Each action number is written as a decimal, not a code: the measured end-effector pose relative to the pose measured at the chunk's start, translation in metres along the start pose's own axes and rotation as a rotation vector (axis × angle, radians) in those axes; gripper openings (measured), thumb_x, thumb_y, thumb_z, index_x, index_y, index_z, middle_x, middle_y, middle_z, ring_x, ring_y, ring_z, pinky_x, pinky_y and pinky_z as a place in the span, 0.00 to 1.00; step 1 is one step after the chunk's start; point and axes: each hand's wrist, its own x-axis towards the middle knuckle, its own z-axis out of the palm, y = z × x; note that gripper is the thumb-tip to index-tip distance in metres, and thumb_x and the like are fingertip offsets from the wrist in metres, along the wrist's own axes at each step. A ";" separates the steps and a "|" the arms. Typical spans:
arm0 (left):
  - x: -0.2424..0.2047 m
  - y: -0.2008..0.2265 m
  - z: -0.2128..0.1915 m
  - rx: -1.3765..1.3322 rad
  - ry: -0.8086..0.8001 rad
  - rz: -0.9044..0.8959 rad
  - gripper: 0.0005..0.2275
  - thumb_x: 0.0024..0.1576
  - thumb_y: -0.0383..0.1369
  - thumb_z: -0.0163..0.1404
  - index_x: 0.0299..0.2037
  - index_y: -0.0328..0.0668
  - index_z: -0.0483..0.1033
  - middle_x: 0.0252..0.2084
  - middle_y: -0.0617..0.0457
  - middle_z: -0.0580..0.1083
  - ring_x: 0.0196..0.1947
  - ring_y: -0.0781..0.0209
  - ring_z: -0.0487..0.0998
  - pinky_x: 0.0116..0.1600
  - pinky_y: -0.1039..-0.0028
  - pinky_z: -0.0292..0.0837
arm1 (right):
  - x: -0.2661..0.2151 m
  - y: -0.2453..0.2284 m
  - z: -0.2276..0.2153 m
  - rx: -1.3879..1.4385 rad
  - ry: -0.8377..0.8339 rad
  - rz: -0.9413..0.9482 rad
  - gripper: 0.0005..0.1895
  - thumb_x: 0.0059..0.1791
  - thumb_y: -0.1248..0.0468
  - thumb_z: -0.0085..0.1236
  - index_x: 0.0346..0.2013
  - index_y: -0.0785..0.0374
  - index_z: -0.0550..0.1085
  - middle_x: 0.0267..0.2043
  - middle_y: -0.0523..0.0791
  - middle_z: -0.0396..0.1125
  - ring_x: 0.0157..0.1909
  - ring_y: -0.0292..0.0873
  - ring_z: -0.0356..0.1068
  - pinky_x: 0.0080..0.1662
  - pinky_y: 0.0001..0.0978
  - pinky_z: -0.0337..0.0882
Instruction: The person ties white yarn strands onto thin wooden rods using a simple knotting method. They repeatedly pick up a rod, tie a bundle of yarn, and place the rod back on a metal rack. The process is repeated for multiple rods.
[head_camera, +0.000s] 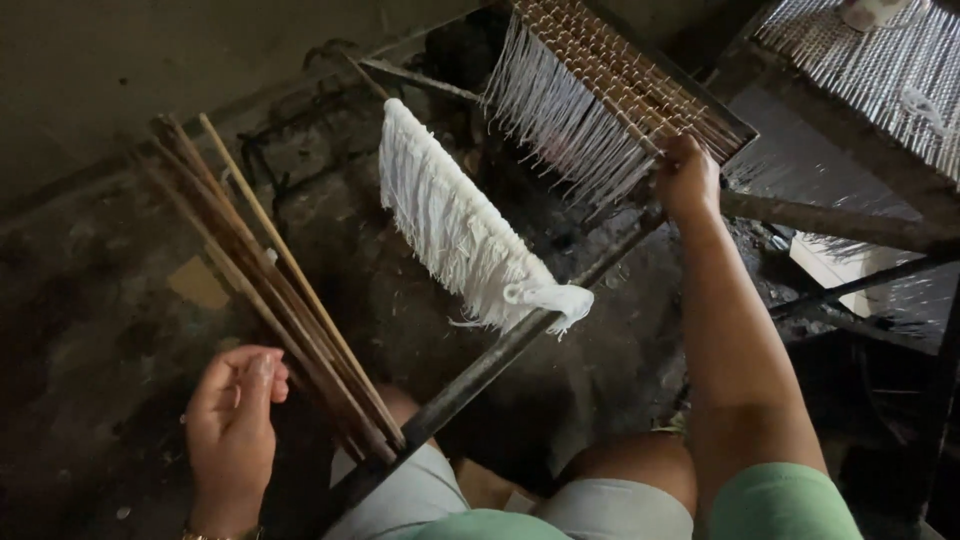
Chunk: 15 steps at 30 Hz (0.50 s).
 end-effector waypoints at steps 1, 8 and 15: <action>0.000 -0.003 0.000 0.007 0.017 0.003 0.10 0.70 0.31 0.44 0.45 0.32 0.76 0.33 0.48 0.71 0.33 0.62 0.69 0.41 0.72 0.69 | 0.008 0.012 0.008 0.000 0.010 -0.038 0.20 0.46 0.72 0.53 0.51 0.57 0.78 0.47 0.49 0.70 0.45 0.53 0.71 0.45 0.45 0.71; 0.003 -0.050 -0.006 -0.034 0.140 0.111 0.03 0.69 0.28 0.50 0.45 0.38 0.75 0.28 0.54 0.70 0.30 0.71 0.70 0.43 0.84 0.66 | 0.035 0.064 0.045 -0.252 0.098 -0.116 0.05 0.43 0.67 0.55 0.31 0.62 0.78 0.45 0.49 0.70 0.36 0.61 0.70 0.34 0.52 0.66; 0.004 -0.068 -0.022 -0.056 0.131 0.003 0.07 0.74 0.29 0.44 0.49 0.30 0.71 0.31 0.46 0.68 0.31 0.62 0.67 0.41 0.79 0.61 | 0.009 -0.013 0.011 -0.529 -0.067 0.097 0.29 0.38 0.58 0.74 0.51 0.63 0.77 0.54 0.56 0.65 0.55 0.63 0.62 0.50 0.56 0.71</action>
